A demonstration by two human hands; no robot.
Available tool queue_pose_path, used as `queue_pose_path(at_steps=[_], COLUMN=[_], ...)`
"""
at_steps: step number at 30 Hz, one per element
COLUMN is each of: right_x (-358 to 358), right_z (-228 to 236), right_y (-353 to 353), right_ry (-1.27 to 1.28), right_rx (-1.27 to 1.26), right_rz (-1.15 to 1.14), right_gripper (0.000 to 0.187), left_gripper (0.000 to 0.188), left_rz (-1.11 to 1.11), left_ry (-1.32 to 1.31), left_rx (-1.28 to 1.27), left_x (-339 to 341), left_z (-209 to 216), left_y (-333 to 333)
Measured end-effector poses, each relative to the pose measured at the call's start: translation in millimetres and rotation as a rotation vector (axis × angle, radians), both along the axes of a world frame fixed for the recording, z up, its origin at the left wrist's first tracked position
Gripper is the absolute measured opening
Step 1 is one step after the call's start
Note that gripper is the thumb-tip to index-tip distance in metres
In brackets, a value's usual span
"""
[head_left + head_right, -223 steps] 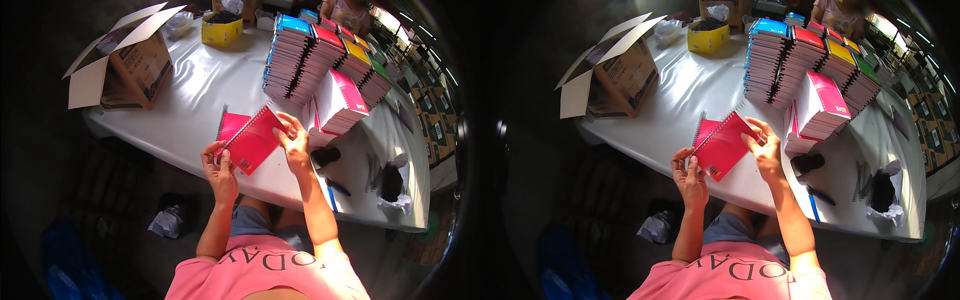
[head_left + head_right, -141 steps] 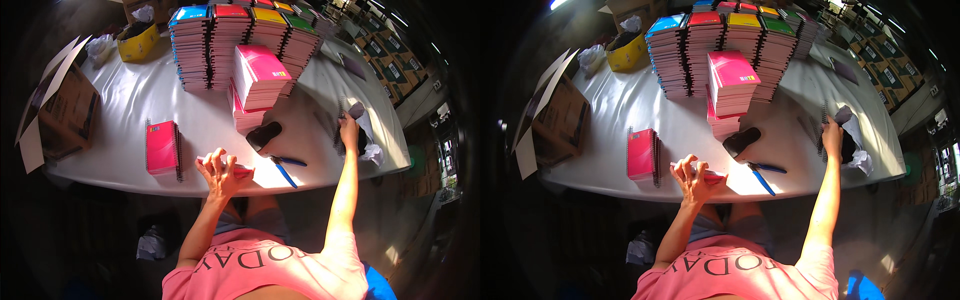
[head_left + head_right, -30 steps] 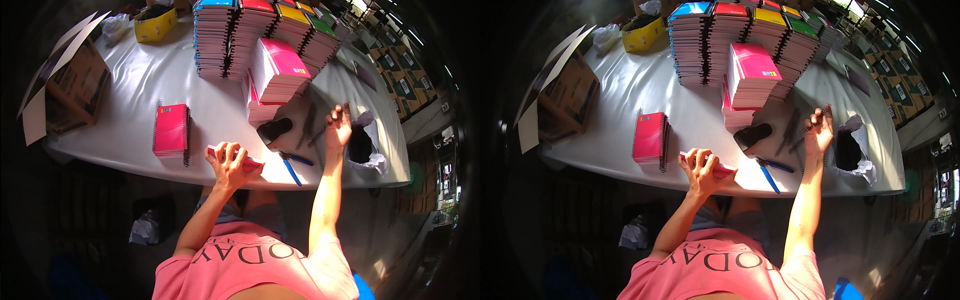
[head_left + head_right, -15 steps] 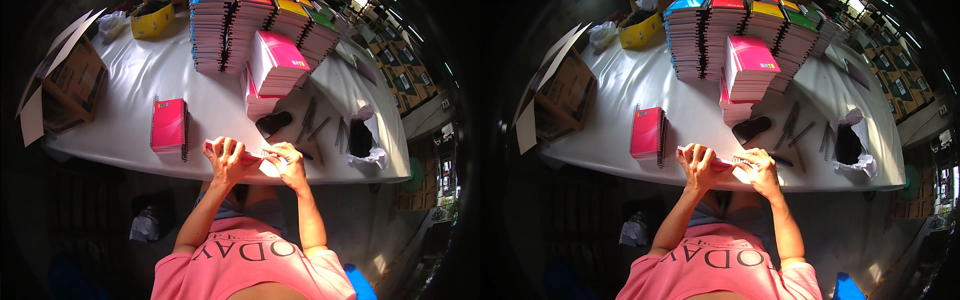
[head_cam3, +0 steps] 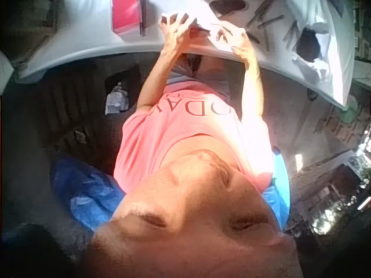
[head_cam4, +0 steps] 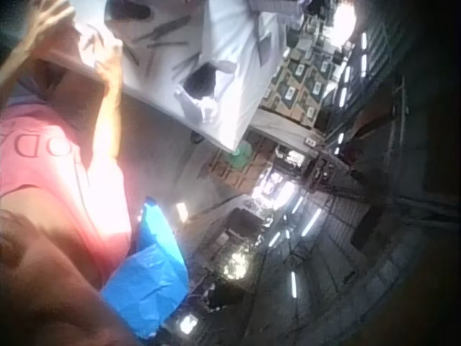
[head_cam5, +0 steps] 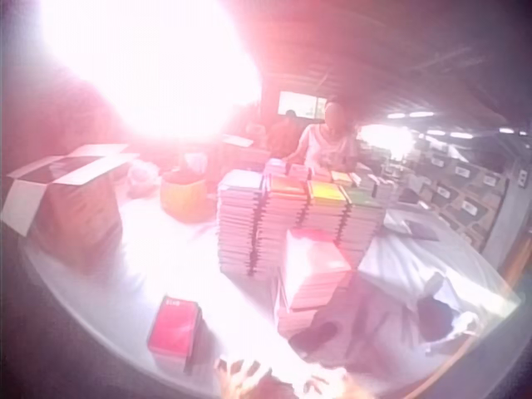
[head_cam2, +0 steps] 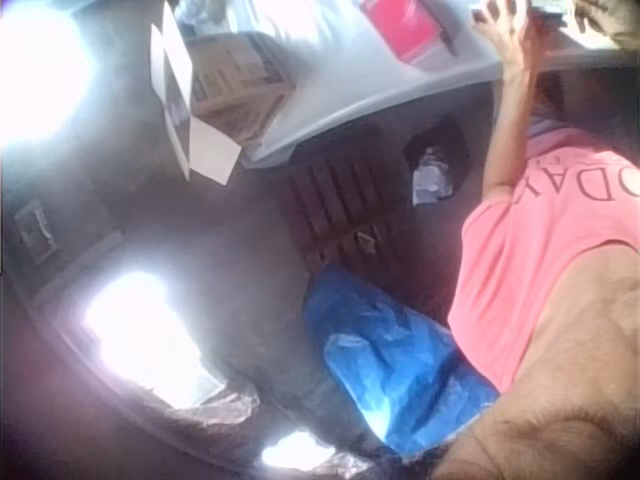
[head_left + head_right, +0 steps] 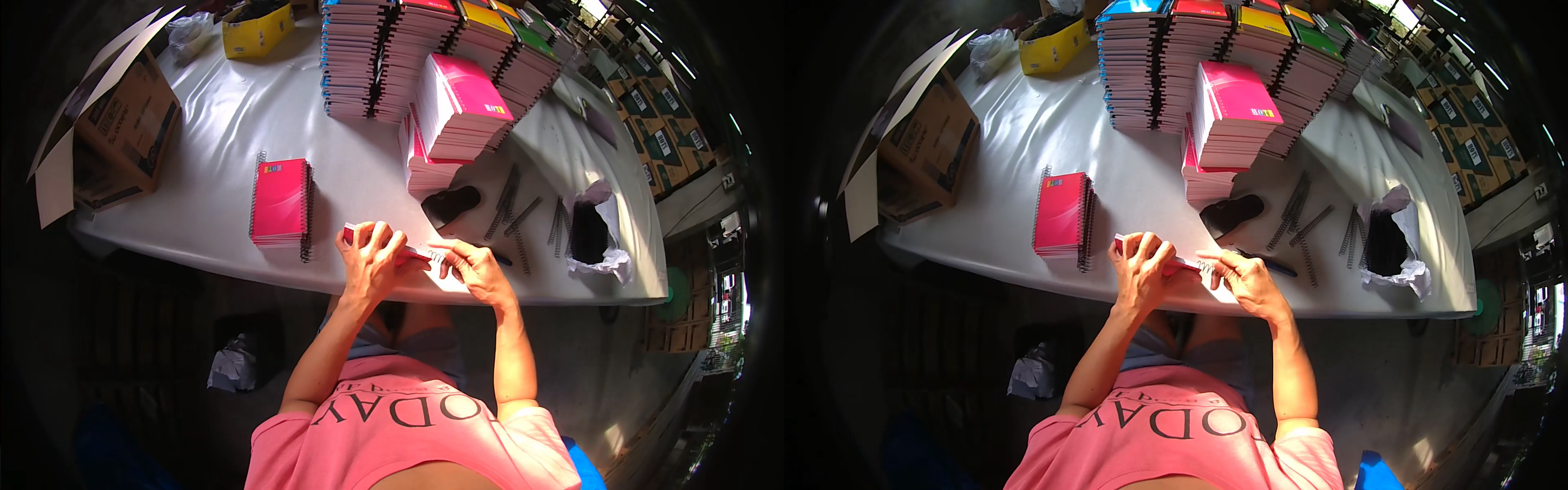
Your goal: The person performs quality checks and finishing on spiral notebooks by cutting excess plastic filament from the binding using a pair of snips and then stacking the completed notebooks.
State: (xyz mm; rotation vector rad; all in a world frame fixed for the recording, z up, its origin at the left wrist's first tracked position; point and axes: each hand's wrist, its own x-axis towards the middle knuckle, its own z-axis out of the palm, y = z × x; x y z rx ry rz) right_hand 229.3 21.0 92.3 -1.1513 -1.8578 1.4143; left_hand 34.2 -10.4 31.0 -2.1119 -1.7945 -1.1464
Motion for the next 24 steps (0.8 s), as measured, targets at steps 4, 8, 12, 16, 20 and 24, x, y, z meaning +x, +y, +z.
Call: queue_pose_path(at_steps=[4,8,12,16,20,24], right_x=[-7.2,5.1,0.3,17.3,31.9,8.4], right_z=[8.0,-6.2,-4.9,-45.0,-71.7,-28.9], right_y=[-4.5,9.2,43.9,105.1,127.6,70.8], right_ry=[0.012,-0.126,-0.055,-0.546,-0.574,0.642], right_rx=[0.091,0.215,0.101,0.638,0.899,-0.036], right_rz=[-0.017,0.215,0.145,0.139,0.141,0.170], right_gripper=[0.033,0.030,0.044,0.039,0.036,0.023], left_gripper=[0.045,0.044,0.047,0.055,0.056,0.056], left_rz=[-0.053,-0.069,-0.107,-0.081,-0.087,-0.080], left_ry=[-0.039,-0.037,-0.079,-0.201,-0.229,-0.267], left_rx=[0.012,0.009,0.035,0.126,0.136,0.123], left_x=[-7.7,-9.0,-13.3,-11.3,-6.3,-10.1], left_z=[-3.6,-4.0,-11.7,-7.7,-4.7,-9.4], left_y=[0.3,-3.7,-6.2,-8.8,-7.8,-8.0])
